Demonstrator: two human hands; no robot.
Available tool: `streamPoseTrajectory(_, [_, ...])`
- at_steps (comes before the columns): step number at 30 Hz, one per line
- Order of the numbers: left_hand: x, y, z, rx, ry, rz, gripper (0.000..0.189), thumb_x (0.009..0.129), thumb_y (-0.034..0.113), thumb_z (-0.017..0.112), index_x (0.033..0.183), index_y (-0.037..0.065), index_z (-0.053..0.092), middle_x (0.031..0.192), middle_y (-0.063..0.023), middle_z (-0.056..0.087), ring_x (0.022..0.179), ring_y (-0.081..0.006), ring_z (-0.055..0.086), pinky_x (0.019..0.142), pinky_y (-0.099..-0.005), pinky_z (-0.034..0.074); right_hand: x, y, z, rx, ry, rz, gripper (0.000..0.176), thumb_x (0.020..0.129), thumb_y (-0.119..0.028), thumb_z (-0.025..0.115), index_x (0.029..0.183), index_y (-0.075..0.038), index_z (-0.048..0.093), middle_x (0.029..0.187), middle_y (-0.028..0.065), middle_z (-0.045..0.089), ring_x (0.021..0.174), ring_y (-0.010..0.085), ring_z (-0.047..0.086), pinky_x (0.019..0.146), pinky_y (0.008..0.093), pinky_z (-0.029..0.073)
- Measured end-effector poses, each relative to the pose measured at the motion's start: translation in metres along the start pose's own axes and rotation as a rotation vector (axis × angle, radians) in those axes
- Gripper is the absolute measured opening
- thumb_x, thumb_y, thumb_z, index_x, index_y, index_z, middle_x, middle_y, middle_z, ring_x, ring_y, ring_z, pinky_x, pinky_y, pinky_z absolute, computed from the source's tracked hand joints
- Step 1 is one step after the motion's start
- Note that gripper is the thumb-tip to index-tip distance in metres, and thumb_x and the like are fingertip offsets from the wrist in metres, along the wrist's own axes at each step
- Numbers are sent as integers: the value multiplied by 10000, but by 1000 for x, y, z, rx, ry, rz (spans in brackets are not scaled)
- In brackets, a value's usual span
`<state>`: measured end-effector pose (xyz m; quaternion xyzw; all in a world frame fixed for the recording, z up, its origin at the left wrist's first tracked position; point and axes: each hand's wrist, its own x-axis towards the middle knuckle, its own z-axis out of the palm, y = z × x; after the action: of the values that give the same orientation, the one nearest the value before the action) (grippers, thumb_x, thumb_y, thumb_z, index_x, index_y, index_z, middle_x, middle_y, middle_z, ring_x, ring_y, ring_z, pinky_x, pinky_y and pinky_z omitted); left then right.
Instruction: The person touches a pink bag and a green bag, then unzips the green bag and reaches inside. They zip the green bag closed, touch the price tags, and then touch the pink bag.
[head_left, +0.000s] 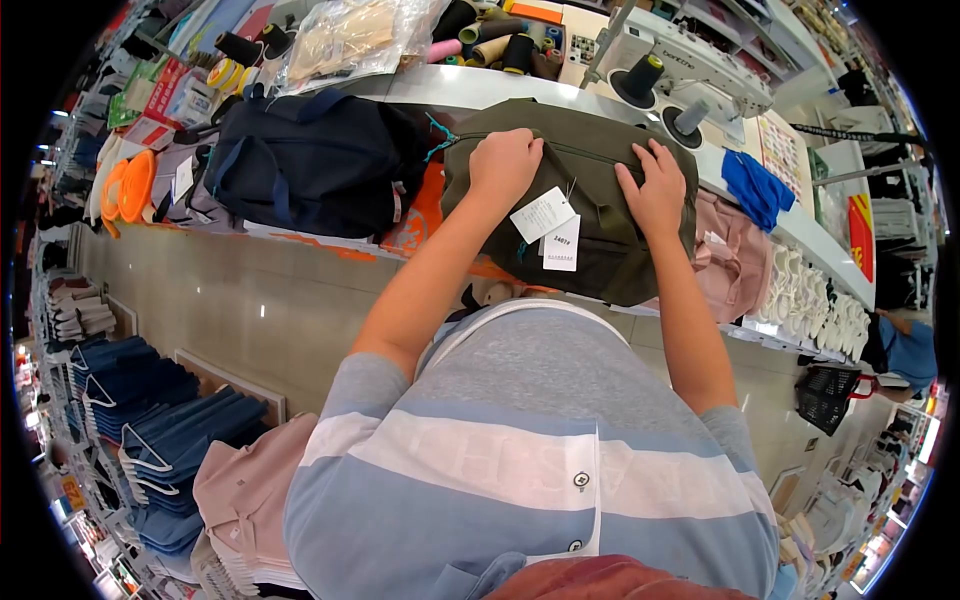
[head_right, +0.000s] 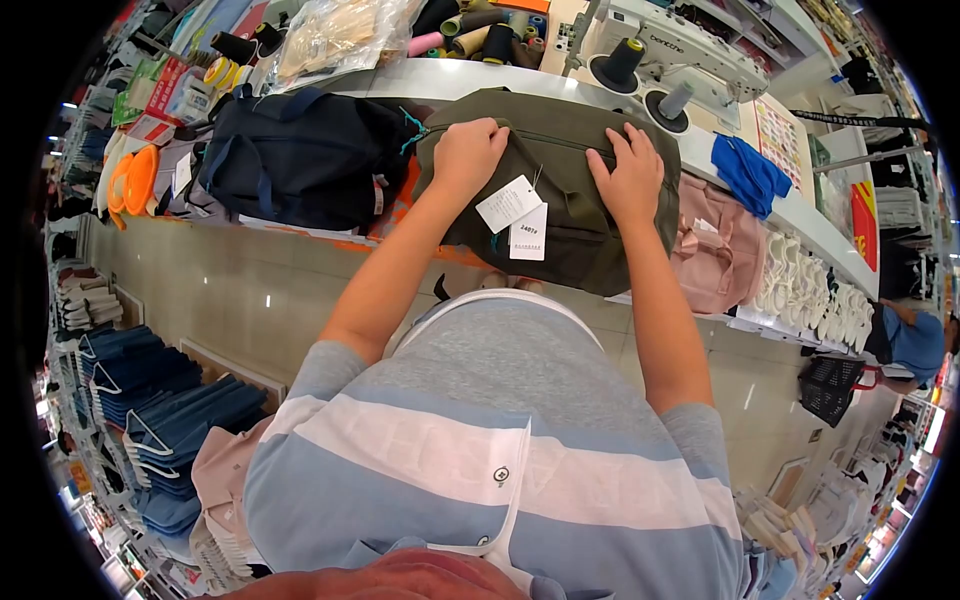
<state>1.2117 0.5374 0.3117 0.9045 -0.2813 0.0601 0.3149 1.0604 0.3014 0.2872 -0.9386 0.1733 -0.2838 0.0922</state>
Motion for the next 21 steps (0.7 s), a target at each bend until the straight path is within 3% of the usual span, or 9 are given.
streamPoseTrajectory(3, [3,4,0,8,-47,-13,302,1011,327,710,858,68,730,834,-146,768,851,-413,750,731,-547,591,0,0,0,-3,1,4,502,965,-441,784,1347,-117,757,1531,139,642,1465,360,545,1202,528,390])
streamPoseTrajectory(9, [2,5,-2,37,-162,67,257,1014,296,716,1133,93,613,929,-183,778,874,-420,767,761,-540,616,2,5,-1,153,-2,24,446,995,-464,749,1265,-113,803,1475,148,685,1442,363,571,1204,512,393])
streamPoseTrajectory(14, [6,4,-6,39,-201,93,301,1006,281,728,1204,96,596,973,-194,782,918,-431,769,793,-549,613,10,27,2,503,-64,82,409,1017,-467,715,1171,-112,846,1465,171,700,1431,389,581,1240,500,383])
streamPoseTrajectory(17, [6,4,-6,38,-209,97,317,1002,276,733,1229,97,603,994,-199,785,933,-434,768,808,-549,612,14,28,-8,541,-149,38,410,1025,-475,699,1145,-116,856,1493,189,682,1442,421,567,1265,462,369])
streamPoseTrajectory(21, [5,4,-9,46,-252,44,426,987,295,750,1361,130,632,1059,-196,795,1004,-424,763,869,-537,607,14,34,-14,417,-345,58,439,965,-526,761,1238,-188,828,1639,166,560,1572,433,417,1276,636,266])
